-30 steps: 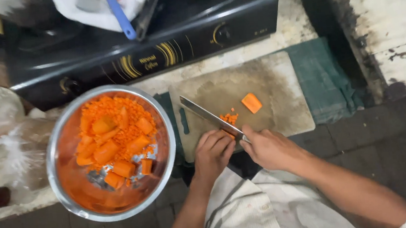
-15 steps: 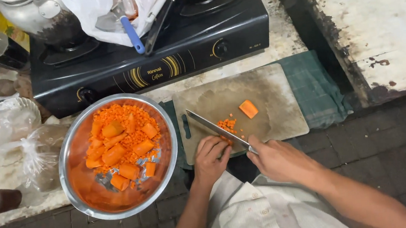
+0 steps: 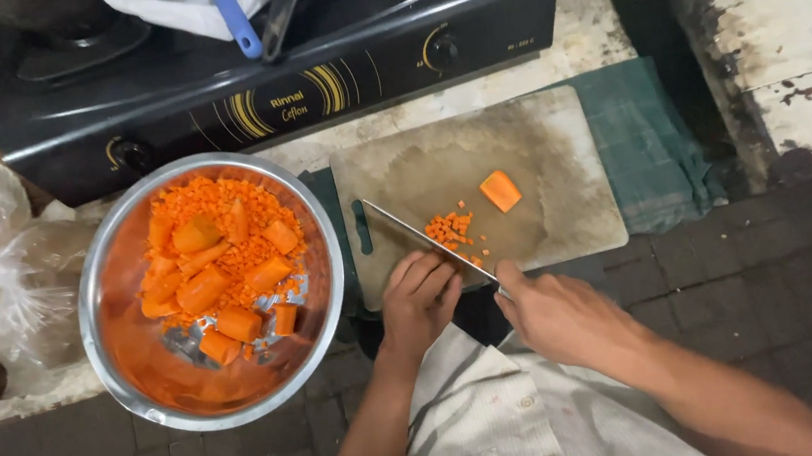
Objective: Dicing carrots on a wooden cutting board using a large knife and collecting them in a metal bowl.
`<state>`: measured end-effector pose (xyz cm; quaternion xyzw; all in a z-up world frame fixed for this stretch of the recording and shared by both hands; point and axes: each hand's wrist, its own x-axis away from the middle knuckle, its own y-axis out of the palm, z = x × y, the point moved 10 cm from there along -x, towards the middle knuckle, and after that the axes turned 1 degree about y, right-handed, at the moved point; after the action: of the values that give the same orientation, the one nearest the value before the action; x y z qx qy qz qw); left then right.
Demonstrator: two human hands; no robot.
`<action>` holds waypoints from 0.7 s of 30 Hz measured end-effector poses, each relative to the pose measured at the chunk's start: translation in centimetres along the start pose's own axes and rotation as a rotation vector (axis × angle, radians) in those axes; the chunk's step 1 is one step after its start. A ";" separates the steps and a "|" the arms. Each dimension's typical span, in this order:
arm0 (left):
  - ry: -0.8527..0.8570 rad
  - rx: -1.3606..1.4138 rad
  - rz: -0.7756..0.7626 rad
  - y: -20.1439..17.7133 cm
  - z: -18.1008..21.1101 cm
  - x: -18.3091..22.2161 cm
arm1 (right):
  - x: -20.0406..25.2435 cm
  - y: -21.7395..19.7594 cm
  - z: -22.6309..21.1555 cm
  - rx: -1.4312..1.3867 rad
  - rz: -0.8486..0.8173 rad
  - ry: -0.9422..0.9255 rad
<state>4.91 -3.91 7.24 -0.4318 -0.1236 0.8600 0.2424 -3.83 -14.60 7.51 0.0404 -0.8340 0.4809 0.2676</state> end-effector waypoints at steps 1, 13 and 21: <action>-0.009 0.001 -0.003 0.1 -0.1 -0.1 | 0.1 -0.1 -0.3 -0.002 -0.009 0.002; 0.042 -0.009 0.077 -0.1 0.2 -0.4 | -2.2 1.4 0.5 -0.056 -0.085 0.030; 0.066 -0.151 0.027 0.5 0.6 0.2 | -3.5 1.3 1.4 -0.153 -0.006 -0.043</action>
<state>4.19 -4.25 7.24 -0.4784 -0.1746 0.8367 0.2015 -1.79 -15.70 4.24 0.0328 -0.8737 0.4142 0.2532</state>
